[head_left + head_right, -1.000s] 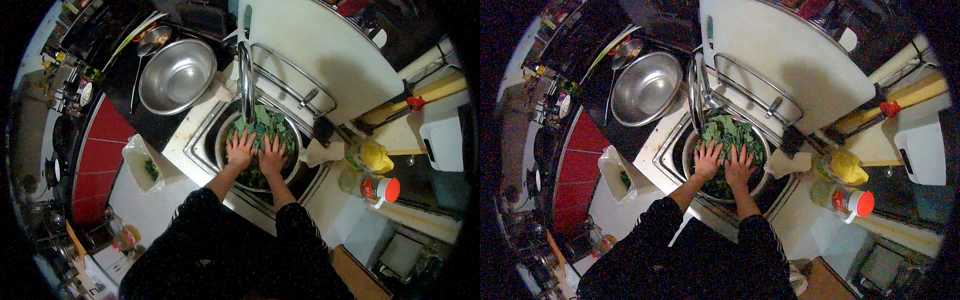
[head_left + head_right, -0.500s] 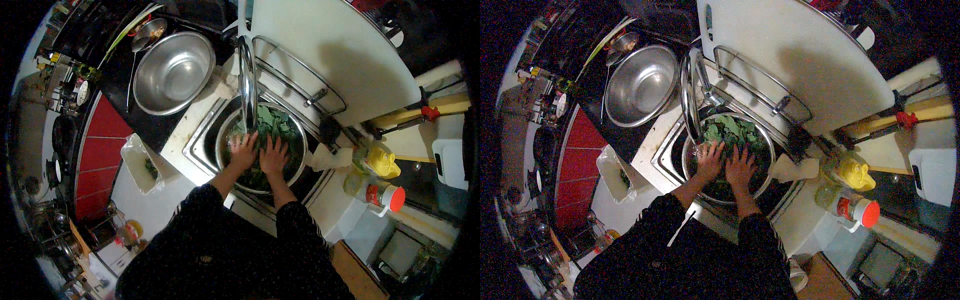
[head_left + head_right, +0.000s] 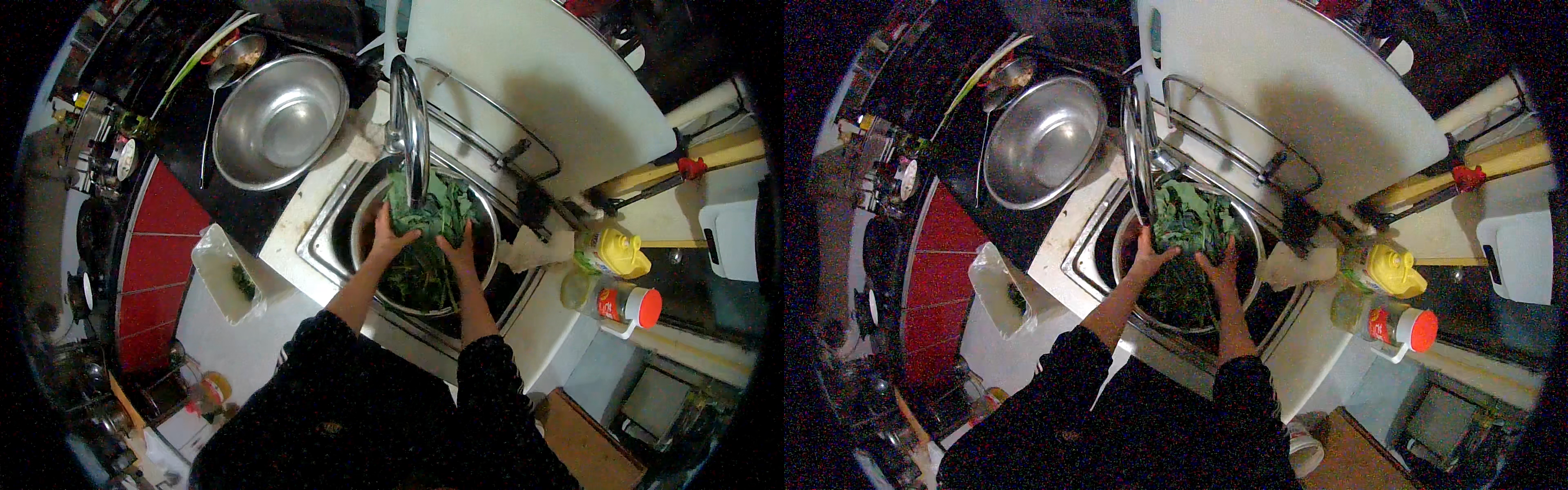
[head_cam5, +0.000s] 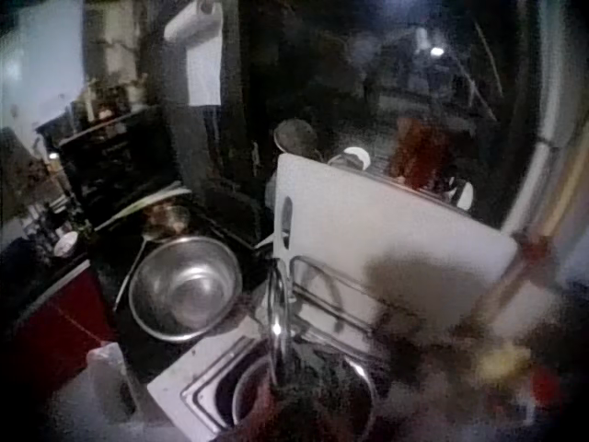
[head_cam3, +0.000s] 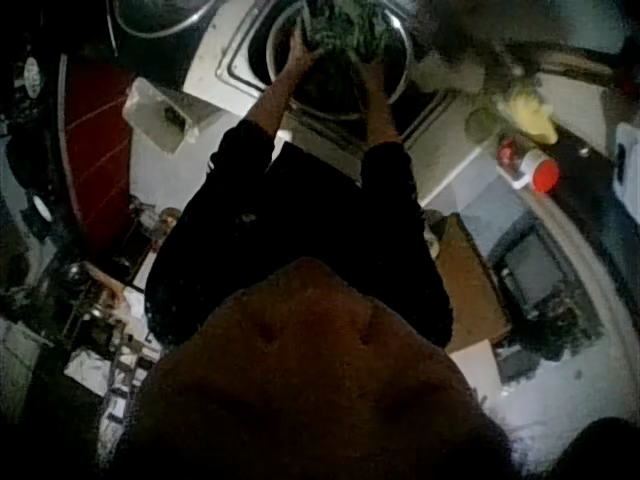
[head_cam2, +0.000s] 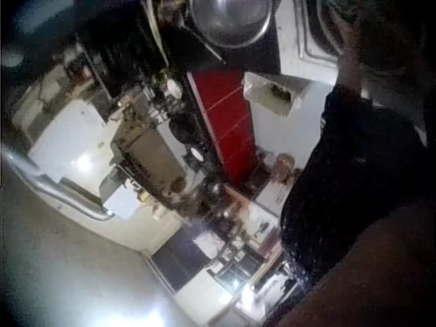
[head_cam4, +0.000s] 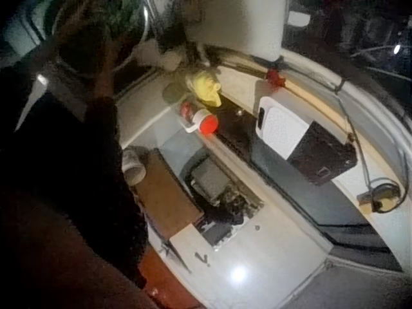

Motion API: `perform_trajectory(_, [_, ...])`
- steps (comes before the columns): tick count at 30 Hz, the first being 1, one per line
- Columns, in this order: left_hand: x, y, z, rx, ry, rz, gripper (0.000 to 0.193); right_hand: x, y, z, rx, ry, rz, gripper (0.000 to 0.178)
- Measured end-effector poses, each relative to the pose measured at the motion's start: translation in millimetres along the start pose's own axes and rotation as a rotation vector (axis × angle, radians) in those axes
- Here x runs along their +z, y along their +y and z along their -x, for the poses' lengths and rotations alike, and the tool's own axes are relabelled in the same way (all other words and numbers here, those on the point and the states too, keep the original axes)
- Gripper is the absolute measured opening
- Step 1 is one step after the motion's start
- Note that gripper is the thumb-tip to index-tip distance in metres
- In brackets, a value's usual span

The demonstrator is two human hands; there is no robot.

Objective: The person stands at a kitchen sink and washes leafy green vegetables. They pick up bunches of greens, rinse them under running water, and place them into a metal bowl. The person handles the vegetables by hand, ensuring they are clean before setting them aside.

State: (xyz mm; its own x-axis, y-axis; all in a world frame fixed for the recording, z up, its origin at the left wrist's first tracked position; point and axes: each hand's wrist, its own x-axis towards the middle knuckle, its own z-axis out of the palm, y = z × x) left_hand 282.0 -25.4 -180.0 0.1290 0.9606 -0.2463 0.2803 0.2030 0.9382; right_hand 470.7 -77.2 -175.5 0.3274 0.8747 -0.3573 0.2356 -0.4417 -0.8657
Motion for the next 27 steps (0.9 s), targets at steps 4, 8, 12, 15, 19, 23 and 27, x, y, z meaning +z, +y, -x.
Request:
perform_trajectory(4, [1.5, 23.8, 8.4, -0.202, -0.139, 0.714, 0.104, -18.2, -30.8, 16.8, 0.17, -0.175, -0.441, 0.098])
perform_trajectory(8, [3.9, 55.4, 11.0, -0.021, -0.124, 0.417, 0.094, -13.8, -6.4, 6.6, 0.47, -0.175, -0.597, 0.077])
perform_trajectory(12, [0.1, 139.3, 38.4, 0.059, 0.015, -0.372, 0.092, 4.5, 21.5, 1.8, 0.417, -0.236, -0.918, 0.069])
perform_trajectory(15, [9.2, 148.7, 48.2, 0.008, 0.036, -0.494, 0.091, 22.5, 13.8, 6.7, 0.388, -0.281, -1.042, 0.062])
perform_trajectory(19, [28.5, 134.6, 58.6, 0.136, 0.073, -0.675, 0.092, 12.3, -7.8, 12.0, 0.322, -0.271, -0.886, 0.051])
perform_trajectory(23, [38.5, 134.7, 80.2, 0.239, -0.117, -0.488, 0.078, -27.4, -22.2, 18.5, 0.231, -0.047, -0.424, 0.045])
perform_trajectory(27, [30.3, 128.8, 83.2, 0.43, -0.108, -0.265, 0.069, -40.5, -55.8, 39.4, 0.03, 0.174, -0.453, 0.054])
